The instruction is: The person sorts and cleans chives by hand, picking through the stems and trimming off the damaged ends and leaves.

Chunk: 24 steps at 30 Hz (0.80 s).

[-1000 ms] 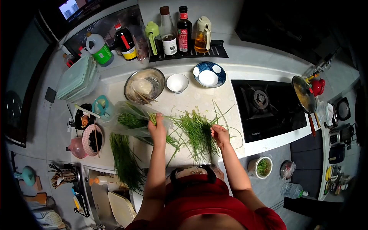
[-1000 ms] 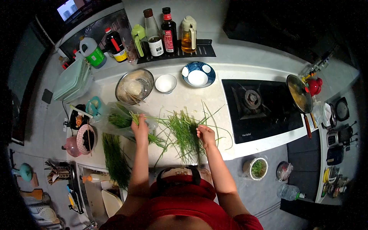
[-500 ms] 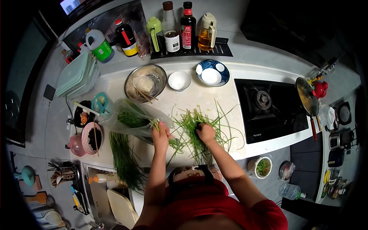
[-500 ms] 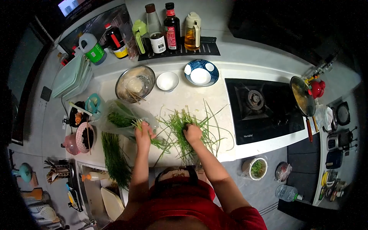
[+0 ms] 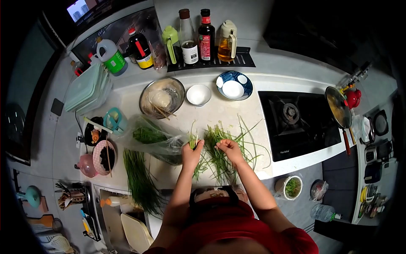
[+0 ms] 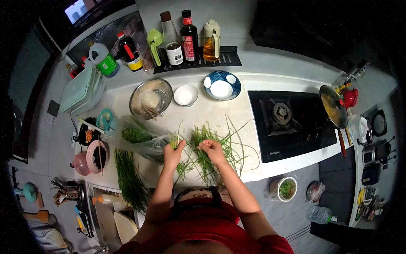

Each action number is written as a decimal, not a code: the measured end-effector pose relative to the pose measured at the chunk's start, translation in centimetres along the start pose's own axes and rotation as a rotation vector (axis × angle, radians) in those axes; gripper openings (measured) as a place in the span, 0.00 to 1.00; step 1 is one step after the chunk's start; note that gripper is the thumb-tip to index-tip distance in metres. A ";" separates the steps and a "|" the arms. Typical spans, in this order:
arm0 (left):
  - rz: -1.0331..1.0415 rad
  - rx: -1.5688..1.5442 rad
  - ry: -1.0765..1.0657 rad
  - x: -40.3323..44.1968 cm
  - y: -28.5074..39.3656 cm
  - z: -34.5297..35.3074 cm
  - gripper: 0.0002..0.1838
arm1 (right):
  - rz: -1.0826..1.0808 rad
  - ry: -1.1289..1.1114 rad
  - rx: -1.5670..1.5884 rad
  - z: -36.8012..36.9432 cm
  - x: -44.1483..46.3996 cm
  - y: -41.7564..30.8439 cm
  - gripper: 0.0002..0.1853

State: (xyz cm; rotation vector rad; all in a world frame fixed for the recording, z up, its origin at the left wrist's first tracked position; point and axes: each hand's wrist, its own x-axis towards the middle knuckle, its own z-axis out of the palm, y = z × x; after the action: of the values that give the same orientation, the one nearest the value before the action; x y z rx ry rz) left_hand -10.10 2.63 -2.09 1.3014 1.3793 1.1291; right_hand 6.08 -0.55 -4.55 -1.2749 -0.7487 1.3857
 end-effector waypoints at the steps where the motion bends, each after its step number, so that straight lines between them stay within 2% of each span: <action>1: -0.024 0.057 -0.038 0.2 -0.3 0.3 0.14 | -0.002 -0.021 0.001 0.0 -0.3 -0.4 0.03; 3: -0.074 0.171 -0.114 0.5 -0.6 0.8 0.16 | -0.002 -0.061 0.001 -0.2 -0.9 -0.9 0.03; 8: -0.338 0.045 -0.325 0.4 0.4 2.3 0.15 | -0.060 -0.246 -0.084 -0.4 -2.3 -1.5 0.03; 11: -0.289 -0.118 -0.265 0.3 -1.7 2.9 0.13 | -0.035 -0.304 -0.272 -1.2 -2.4 -1.2 0.03; 12: -0.399 -0.092 -0.317 0.1 -0.1 2.4 0.12 | -0.042 -0.264 -0.242 -1.5 -2.2 -0.3 0.03; 15: -0.428 -0.108 -0.328 -0.3 1.4 2.1 0.11 | -0.055 -0.257 -0.220 -1.7 -2.4 -0.6 0.04; 18: -0.440 -0.136 -0.340 -0.3 1.7 2.0 0.10 | -0.116 -0.342 -0.350 -1.6 -2.4 -0.8 0.04; 21: -0.470 -0.246 -0.353 -0.4 0.8 1.8 0.12 | -0.078 -0.394 -0.221 -1.3 -2.4 -0.9 0.04; 24: -0.473 -0.431 -0.303 -0.5 0.6 1.5 0.14 | -0.018 -0.169 -0.232 -1.4 -2.2 -0.1 0.04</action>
State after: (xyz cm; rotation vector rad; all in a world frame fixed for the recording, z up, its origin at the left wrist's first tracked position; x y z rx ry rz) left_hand -8.54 2.24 -1.78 0.7456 1.0644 0.8033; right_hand 7.12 -2.85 -4.13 -1.3353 -1.0590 1.4362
